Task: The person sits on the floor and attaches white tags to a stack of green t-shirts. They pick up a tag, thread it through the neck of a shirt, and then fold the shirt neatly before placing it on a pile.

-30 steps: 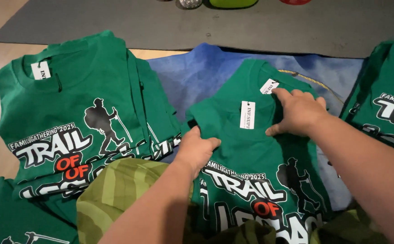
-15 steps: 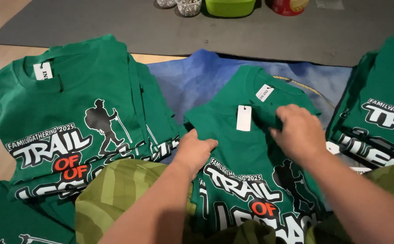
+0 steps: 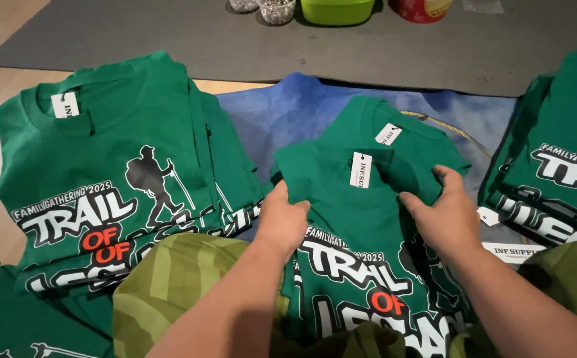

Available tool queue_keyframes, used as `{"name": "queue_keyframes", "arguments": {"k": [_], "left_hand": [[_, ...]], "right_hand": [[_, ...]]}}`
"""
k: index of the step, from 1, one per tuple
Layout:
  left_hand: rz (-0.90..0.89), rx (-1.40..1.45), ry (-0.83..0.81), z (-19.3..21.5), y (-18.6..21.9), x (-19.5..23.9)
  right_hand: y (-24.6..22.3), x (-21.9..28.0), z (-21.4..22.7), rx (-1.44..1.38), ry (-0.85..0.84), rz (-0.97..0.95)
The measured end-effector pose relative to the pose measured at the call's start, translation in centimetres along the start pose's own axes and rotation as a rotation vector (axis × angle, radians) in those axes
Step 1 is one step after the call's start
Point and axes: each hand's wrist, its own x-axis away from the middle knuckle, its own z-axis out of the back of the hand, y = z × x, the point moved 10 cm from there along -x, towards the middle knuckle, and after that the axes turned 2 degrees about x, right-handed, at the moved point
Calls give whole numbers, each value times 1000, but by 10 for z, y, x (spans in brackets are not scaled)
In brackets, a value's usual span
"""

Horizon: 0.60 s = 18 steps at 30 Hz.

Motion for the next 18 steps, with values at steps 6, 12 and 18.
{"name": "queue_keyframes", "arguments": {"k": [6,12,18], "left_hand": [[64,2,100,8,-11,-6],[143,16,15,-5,-28,-14],[162,58,27,-4,-17,-4]], "right_hand": [[-17,5,6,-234,82,90],[-55,27,6,-502,-54,9],[-42,7,-25,-517,-168,367]]}}
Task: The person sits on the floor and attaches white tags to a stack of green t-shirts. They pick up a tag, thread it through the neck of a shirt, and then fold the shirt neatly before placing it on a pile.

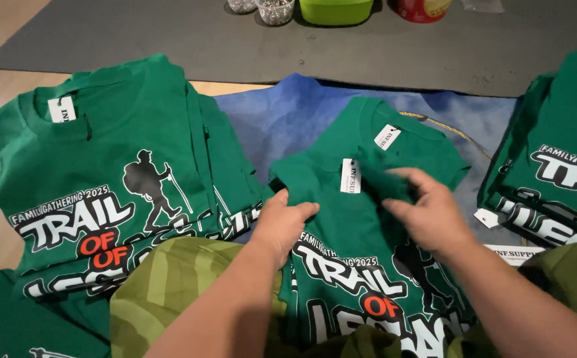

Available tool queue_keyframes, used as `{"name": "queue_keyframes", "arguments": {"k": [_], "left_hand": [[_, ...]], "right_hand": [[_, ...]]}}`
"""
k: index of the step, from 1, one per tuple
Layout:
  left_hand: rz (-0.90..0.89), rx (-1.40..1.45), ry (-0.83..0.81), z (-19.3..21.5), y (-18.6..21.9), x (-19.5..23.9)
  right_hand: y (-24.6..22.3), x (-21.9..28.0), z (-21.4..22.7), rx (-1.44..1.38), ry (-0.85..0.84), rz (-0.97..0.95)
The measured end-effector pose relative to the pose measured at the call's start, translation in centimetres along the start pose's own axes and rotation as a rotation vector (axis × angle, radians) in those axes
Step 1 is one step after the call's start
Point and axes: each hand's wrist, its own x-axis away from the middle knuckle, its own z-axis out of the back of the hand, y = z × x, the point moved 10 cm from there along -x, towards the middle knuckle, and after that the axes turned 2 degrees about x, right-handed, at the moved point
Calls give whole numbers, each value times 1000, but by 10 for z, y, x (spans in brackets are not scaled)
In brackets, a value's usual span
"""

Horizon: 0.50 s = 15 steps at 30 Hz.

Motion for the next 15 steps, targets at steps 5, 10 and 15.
{"name": "queue_keyframes", "arguments": {"k": [5,10,15], "left_hand": [[0,-30,6,4,-3,-5],[-10,-32,13,2,-12,-14],[10,-58,20,4,-9,-8]], "right_hand": [[13,-15,-11,257,-24,16],[48,-44,9,412,-18,-266],[30,-23,-3,448,-161,-425]]}}
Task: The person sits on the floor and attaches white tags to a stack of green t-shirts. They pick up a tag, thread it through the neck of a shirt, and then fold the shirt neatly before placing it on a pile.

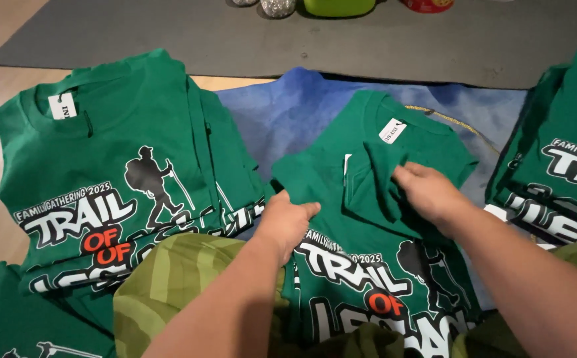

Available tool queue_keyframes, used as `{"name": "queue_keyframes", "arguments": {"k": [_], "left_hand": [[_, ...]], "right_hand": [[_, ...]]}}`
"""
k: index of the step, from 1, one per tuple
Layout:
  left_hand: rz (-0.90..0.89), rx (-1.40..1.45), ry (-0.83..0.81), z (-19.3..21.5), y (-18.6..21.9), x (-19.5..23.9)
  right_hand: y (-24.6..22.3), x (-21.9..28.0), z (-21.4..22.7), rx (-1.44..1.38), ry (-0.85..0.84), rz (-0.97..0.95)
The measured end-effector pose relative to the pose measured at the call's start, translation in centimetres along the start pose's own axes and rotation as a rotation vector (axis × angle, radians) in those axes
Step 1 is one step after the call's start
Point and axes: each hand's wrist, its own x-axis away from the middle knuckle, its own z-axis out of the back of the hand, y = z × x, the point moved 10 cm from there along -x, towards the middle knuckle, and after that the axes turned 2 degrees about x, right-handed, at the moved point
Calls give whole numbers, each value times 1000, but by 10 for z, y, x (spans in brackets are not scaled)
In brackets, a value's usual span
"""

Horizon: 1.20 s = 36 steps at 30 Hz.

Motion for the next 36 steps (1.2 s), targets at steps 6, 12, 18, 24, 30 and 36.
{"name": "queue_keyframes", "arguments": {"k": [6,12,18,24,30,36], "left_hand": [[-33,67,51,2,9,6],[12,-75,-28,-6,-2,0],[-17,-100,-30,-1,2,4],[-204,229,44,4,4,5],[-193,1046,-145,23,7,22],[-109,935,233,114,41,94]], "right_hand": [[13,13,7,-136,-77,90],[15,19,2,91,36,59],[9,29,0,-36,36,55],[-40,38,-13,145,-160,181],[-89,72,-24,-252,-174,78],[-187,104,-58,-494,-378,165]]}}
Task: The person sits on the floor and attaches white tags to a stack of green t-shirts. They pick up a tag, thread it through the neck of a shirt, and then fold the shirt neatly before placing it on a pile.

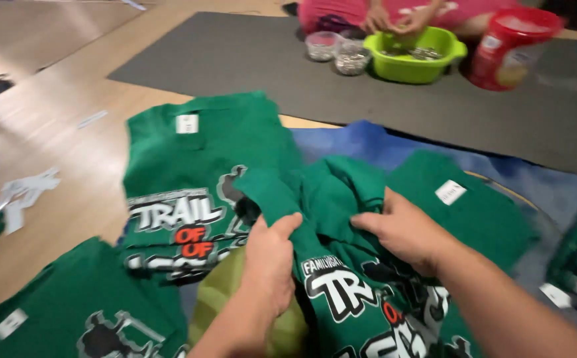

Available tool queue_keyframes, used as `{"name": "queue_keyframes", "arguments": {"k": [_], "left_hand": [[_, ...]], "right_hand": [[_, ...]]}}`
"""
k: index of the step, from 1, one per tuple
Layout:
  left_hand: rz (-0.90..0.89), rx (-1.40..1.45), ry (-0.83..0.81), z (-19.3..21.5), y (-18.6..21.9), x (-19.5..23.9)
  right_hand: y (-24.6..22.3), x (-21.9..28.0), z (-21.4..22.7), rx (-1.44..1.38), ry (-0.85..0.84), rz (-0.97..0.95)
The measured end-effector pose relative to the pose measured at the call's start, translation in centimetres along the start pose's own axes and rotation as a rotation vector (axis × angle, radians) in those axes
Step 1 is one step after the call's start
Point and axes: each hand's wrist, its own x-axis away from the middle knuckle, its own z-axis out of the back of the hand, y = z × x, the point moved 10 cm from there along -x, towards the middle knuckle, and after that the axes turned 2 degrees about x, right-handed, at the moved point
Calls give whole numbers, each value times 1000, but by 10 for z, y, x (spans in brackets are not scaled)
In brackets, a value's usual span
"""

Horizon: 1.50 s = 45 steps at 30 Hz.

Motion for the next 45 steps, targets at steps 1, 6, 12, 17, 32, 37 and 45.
{"name": "queue_keyframes", "arguments": {"k": [1,6,12,17,32,37,45], "left_hand": [[-16,15,19,14,12,-2],[-152,76,221,93,90,16],[-239,137,414,206,126,46],[-224,-68,610,310,135,65],[-195,-9,793,486,137,97],[-141,-44,850,514,92,95],[-325,-713,1063,488,142,118]], "right_hand": [[-8,-3,-16,12,-25,7],[-60,2,-120,97,-302,183],[-76,20,-239,211,-533,278],[-54,32,-316,278,-618,203],[-3,19,-447,625,-744,231],[25,3,-430,546,-669,61],[6,13,-445,969,-608,570]]}}
